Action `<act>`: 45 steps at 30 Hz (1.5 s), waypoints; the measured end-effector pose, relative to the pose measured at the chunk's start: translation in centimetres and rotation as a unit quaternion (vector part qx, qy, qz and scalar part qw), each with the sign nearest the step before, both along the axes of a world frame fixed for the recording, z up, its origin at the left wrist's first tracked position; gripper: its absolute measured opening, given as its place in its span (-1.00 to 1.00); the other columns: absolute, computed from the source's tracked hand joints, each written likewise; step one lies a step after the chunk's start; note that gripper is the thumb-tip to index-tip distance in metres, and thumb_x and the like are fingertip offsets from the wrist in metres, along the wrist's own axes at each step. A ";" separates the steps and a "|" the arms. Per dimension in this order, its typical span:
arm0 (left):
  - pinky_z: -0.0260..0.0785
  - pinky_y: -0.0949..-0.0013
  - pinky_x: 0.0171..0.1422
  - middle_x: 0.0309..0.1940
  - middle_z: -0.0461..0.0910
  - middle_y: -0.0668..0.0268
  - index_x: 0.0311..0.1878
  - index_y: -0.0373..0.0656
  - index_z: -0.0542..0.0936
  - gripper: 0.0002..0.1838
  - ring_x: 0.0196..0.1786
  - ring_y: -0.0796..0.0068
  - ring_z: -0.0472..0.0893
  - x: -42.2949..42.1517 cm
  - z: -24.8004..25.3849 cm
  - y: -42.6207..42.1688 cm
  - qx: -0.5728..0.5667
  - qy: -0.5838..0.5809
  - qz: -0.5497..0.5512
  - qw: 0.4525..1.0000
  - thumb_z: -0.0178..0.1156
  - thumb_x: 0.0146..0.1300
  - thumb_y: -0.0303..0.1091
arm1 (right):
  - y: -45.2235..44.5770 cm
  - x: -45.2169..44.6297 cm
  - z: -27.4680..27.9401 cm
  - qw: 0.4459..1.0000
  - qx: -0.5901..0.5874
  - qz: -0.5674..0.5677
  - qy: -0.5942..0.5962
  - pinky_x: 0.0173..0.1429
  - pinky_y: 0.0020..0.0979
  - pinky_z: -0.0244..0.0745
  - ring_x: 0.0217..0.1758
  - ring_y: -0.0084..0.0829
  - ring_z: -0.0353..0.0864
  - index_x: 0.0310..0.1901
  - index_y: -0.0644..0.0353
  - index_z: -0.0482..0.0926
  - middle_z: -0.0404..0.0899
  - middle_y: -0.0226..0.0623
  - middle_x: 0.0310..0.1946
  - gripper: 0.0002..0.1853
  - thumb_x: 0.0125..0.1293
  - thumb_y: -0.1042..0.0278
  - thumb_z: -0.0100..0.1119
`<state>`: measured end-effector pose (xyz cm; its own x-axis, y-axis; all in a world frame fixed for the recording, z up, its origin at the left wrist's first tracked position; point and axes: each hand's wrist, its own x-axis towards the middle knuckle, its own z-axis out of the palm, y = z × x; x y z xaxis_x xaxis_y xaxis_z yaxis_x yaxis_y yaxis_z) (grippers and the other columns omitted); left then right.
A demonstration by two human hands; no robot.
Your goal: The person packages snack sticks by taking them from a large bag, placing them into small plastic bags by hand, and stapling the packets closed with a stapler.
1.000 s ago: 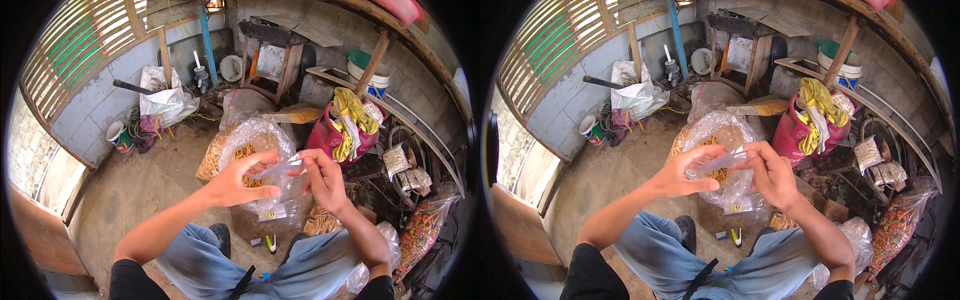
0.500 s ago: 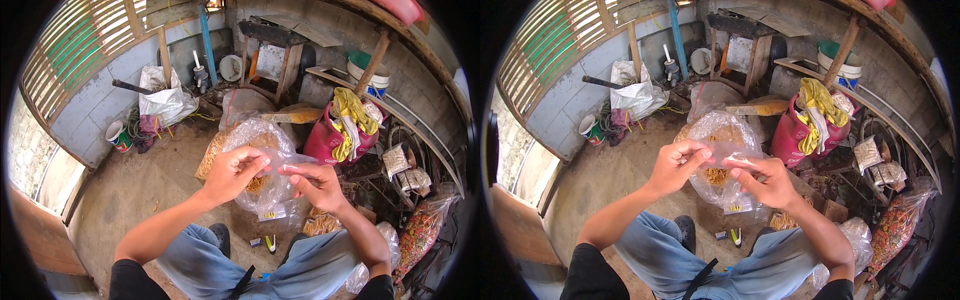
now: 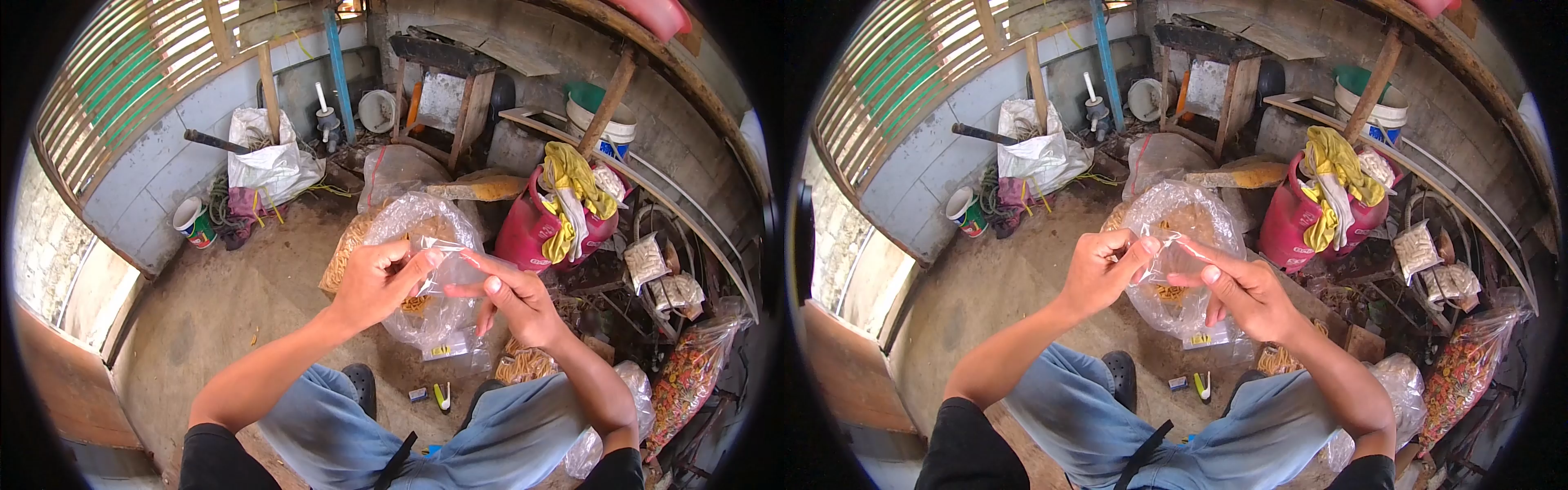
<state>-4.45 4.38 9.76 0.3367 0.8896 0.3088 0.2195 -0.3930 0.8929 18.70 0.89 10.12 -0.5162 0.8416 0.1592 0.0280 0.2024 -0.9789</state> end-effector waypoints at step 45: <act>0.41 0.13 -0.18 -0.19 0.55 0.10 0.05 -0.15 0.37 -0.47 -0.14 0.04 0.57 -1.4 -3.5 3.6 0.170 0.251 -0.050 0.952 0.37 0.07 -0.21 | 4.7 -4.5 -2.9 0.991 -0.007 -0.058 -0.123 -0.58 -0.60 0.36 -0.64 -0.65 0.48 0.29 0.14 0.39 0.65 -0.30 -0.16 -0.55 0.50 0.09 -0.13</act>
<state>-5.87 7.96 6.24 0.5953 0.7228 0.3510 0.5310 -0.6817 0.5034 14.24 5.59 7.20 -0.4378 0.8986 0.0278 0.2879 0.1695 -0.9425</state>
